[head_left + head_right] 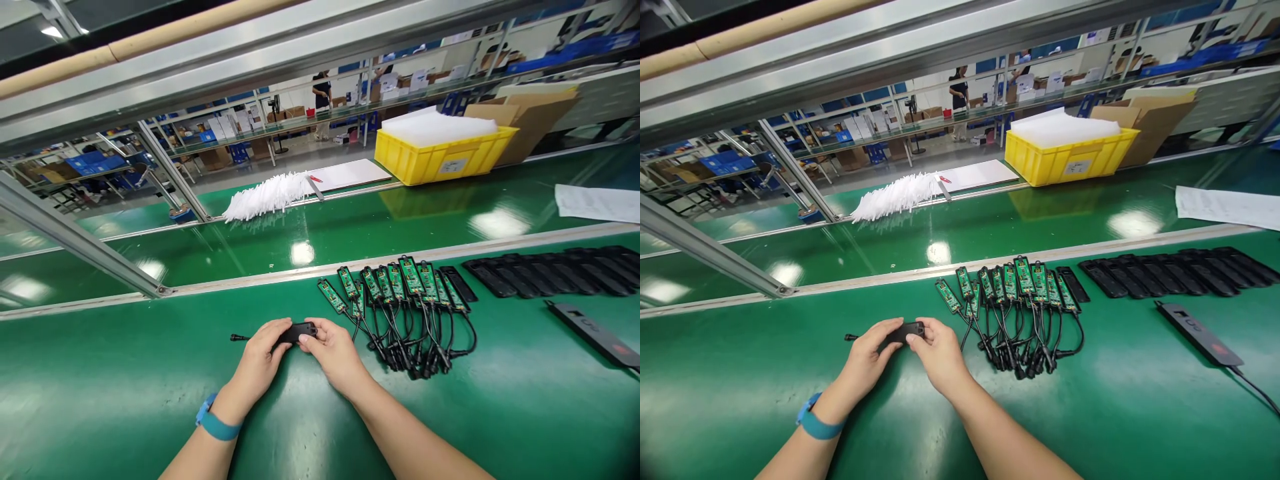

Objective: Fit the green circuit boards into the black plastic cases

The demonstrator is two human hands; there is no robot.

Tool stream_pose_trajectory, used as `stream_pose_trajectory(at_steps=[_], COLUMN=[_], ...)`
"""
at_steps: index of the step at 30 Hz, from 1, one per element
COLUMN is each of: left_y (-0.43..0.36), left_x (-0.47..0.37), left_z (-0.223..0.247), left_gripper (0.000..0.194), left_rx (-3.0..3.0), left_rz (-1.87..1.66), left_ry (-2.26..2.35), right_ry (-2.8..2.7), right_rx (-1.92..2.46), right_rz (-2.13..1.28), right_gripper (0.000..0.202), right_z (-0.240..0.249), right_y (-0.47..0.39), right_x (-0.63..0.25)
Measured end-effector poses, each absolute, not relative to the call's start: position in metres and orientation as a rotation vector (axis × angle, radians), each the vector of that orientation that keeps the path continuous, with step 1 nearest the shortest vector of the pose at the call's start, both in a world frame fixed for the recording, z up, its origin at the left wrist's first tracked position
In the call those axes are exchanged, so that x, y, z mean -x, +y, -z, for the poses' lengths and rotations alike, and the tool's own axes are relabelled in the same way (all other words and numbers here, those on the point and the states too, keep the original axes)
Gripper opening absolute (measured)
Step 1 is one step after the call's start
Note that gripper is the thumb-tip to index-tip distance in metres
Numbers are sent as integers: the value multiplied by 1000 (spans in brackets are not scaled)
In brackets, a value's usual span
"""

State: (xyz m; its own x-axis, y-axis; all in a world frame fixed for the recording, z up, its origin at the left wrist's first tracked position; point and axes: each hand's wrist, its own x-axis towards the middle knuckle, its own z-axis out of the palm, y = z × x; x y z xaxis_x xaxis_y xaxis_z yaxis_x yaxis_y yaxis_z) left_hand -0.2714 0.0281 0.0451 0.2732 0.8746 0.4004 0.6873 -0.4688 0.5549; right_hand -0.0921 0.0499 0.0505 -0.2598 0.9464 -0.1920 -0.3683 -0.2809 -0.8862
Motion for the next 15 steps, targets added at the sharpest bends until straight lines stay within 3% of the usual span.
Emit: stream_pose_trajectory(at_steps=[15], left_y=[10], left_x=[284], left_z=[-57], left_gripper=[43], left_rx=[-2509], left_rz=[-925], left_ry=[1375], right_ry=[-1024], right_rx=[1098], right_rz=[-1776], right_gripper=[39], right_z=[-47], right_y=[34], right_x=[95])
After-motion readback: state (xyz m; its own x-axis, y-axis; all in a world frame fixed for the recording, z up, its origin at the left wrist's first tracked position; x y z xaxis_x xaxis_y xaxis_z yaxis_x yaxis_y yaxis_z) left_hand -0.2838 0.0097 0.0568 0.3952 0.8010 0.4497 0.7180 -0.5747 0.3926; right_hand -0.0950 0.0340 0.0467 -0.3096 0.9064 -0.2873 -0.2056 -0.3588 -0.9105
